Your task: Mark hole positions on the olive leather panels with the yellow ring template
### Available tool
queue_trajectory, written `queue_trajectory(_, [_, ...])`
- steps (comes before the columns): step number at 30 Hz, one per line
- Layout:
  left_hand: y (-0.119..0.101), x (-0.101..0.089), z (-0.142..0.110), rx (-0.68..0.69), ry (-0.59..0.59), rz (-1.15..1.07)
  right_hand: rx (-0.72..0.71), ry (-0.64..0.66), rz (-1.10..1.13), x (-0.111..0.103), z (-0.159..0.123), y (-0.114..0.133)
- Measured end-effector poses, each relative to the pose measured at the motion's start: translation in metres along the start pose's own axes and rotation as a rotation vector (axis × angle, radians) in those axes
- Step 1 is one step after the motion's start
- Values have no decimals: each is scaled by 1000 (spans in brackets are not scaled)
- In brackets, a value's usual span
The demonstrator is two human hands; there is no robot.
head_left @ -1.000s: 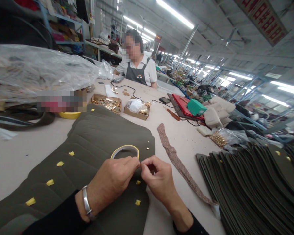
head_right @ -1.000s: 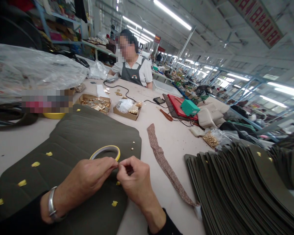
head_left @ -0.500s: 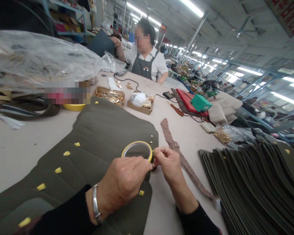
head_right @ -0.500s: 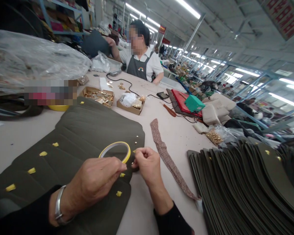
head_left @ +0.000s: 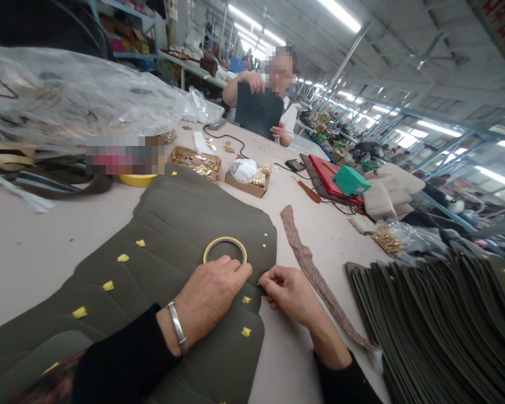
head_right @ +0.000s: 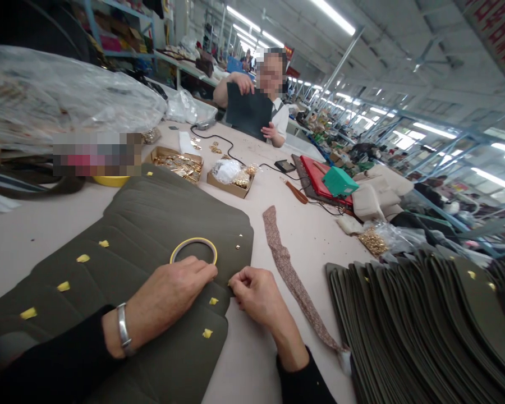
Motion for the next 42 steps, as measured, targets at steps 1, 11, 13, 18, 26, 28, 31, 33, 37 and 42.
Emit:
queue_trajectory(1, [0, 0, 0, -3, 2, -4, -55, -38, -68, 0, -1, 2])
queue_trajectory(11, [3, 4, -2, 5, -9, -27, -302, -282, -397, -9, -12, 14])
queue_trajectory(13, [7, 5, -1, 26, -59, -26, -422, -268, -416, -13, -15, 17])
queue_trajectory(18, [33, 2, 2, -52, -263, 2, -554, -130, -590, -4, -16, 21])
queue_trajectory(26, [51, -8, 8, -133, -281, 81, -161, -221, -549, 8, -6, 22])
queue_trajectory(28, [49, -9, 8, -137, -284, 79, -130, -223, -517, 7, -6, 22])
queue_trajectory(31, [48, -9, 7, -141, -283, 73, -135, -111, -463, 3, -8, 22])
queue_trajectory(33, [48, -8, 6, -127, -287, 56, -143, -4, -416, 1, -9, 21])
queue_trajectory(37, [47, -8, 3, -16, -404, -11, -115, 139, -337, -3, -10, 19])
queue_trajectory(42, [41, -7, -1, 16, -336, -1, -98, 363, -253, -2, -13, 13])
Point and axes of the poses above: each hand's wrist, its own z-axis towards the middle knuckle, its own x-axis out of the palm, y = z × x, the point moved 3 cm from there along z, towards the middle knuckle, and after that the axes turned 4 degrees about x, right-handed, at the moved point
